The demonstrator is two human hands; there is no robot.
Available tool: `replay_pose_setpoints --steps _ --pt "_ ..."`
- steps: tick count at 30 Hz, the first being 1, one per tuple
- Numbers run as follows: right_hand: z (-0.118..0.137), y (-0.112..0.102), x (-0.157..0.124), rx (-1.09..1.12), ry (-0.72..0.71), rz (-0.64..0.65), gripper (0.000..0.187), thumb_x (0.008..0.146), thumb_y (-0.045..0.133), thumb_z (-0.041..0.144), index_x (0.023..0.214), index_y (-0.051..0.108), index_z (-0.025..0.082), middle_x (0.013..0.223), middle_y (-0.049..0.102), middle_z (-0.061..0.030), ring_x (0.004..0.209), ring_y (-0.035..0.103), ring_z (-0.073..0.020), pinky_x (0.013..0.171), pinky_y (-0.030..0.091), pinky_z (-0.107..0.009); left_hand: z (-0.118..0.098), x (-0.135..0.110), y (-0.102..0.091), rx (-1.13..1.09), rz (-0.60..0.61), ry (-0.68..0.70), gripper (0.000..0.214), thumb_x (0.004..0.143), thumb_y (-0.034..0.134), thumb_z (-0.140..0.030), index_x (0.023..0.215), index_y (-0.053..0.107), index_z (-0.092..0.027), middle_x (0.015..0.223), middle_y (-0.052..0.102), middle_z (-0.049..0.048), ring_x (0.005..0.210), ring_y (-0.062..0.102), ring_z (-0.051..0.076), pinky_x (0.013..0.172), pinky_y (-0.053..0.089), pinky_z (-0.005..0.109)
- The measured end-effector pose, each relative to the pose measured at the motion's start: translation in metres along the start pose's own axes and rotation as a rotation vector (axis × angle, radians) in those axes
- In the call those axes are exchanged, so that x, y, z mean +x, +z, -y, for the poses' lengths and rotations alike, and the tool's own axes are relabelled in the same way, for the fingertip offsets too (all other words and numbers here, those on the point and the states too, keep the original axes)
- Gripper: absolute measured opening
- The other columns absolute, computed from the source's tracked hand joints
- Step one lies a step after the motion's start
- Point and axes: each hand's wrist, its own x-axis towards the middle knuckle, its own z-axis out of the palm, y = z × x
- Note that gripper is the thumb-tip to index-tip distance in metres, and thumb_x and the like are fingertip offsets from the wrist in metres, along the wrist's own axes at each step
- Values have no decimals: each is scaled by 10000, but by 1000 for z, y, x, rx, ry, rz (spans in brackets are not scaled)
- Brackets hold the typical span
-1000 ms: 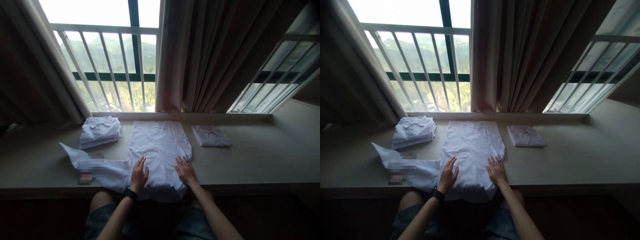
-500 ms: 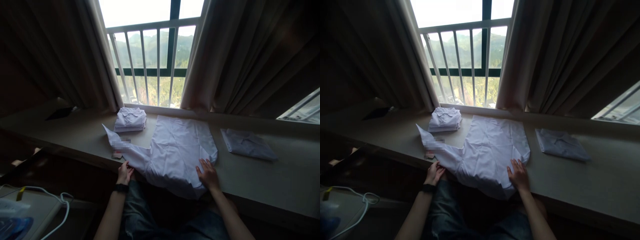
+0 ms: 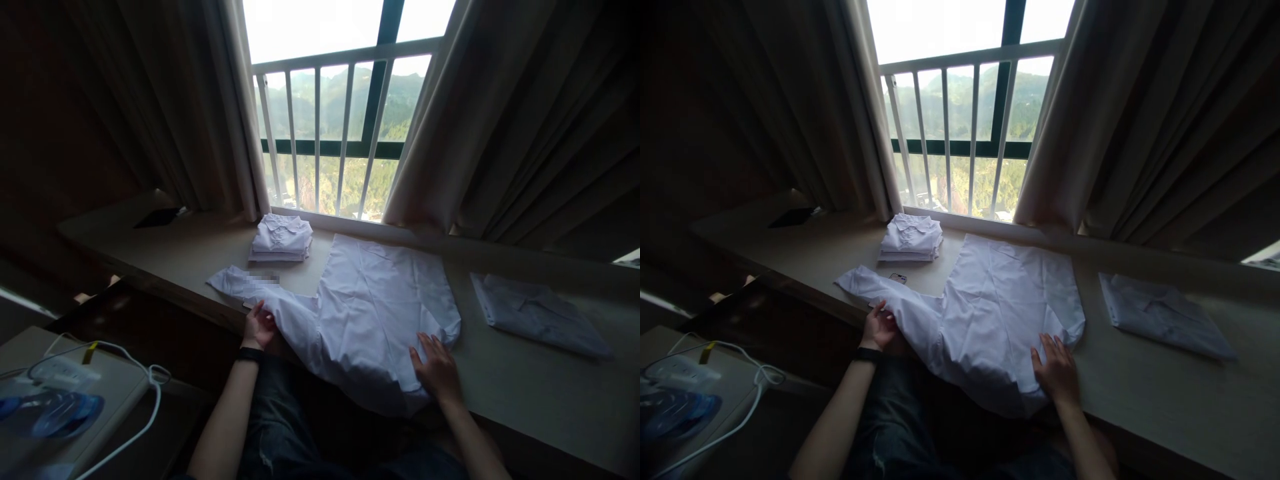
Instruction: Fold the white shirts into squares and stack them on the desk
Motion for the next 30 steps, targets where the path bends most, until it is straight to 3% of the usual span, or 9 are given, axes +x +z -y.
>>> replay_pose_setpoints --steps 3,8,11,16,21,25,27,30 --pt "-1 1 -1 1 -10 0 528 920 443 438 1286 606 95 1315 629 -164 1319 479 -341 1100 381 -497 -19 14 6 -48 24 -32 216 814 651 -369 751 608 -166 587 574 20 517 571 156 483 495 275" --pt "-4 5 -2 -10 -27 0 528 930 443 439 1277 611 78 1308 632 -176 1312 482 -336 1102 381 -500 -55 44 6 -205 53 186 216 833 627 -251 1038 652 -189 864 703 48 831 678 195 772 576 325" --pt "-4 5 -2 -13 -29 -4 524 931 444 434 1280 610 80 1318 627 -174 1313 482 -330 1105 380 -501 -71 61 2 -118 21 104 213 858 636 -243 1058 637 -168 855 694 55 788 672 187 754 582 332" --pt "-4 4 -1 -30 -34 -5 519 932 445 426 1278 613 78 1311 633 -168 1307 495 -321 1108 381 -481 -82 84 1 4 -5 -26 173 872 649 -187 1026 635 -110 860 698 101 730 675 200 674 581 330" --pt "-4 4 -2 -45 -32 -2 518 936 439 432 1275 616 82 1317 633 -163 1309 504 -325 1106 384 -480 -104 91 -10 41 -45 -30 191 899 522 -67 1045 637 -112 814 686 88 661 660 170 621 560 284" --pt "-5 5 -3 -46 -33 -8 522 933 436 445 1264 623 87 1308 640 -162 1302 510 -329 1098 389 -483 -132 81 -21 -51 87 197 276 947 468 -123 1153 624 -220 996 707 51 824 692 154 766 581 322" --pt "-6 5 -3 -38 -41 -5 526 931 437 448 1264 623 86 1309 639 -164 1303 507 -332 1096 388 -485 -141 77 -20 -102 196 287 262 948 504 -187 1183 618 -203 1081 701 76 918 691 182 827 579 367" --pt "-6 5 -3 -21 -44 -4 531 927 439 449 1260 627 80 1308 636 -173 1300 506 -337 1096 381 -489 -146 76 -8 -119 224 188 388 932 569 -406 1159 631 -97 1088 694 160 971 680 253 838 581 408"
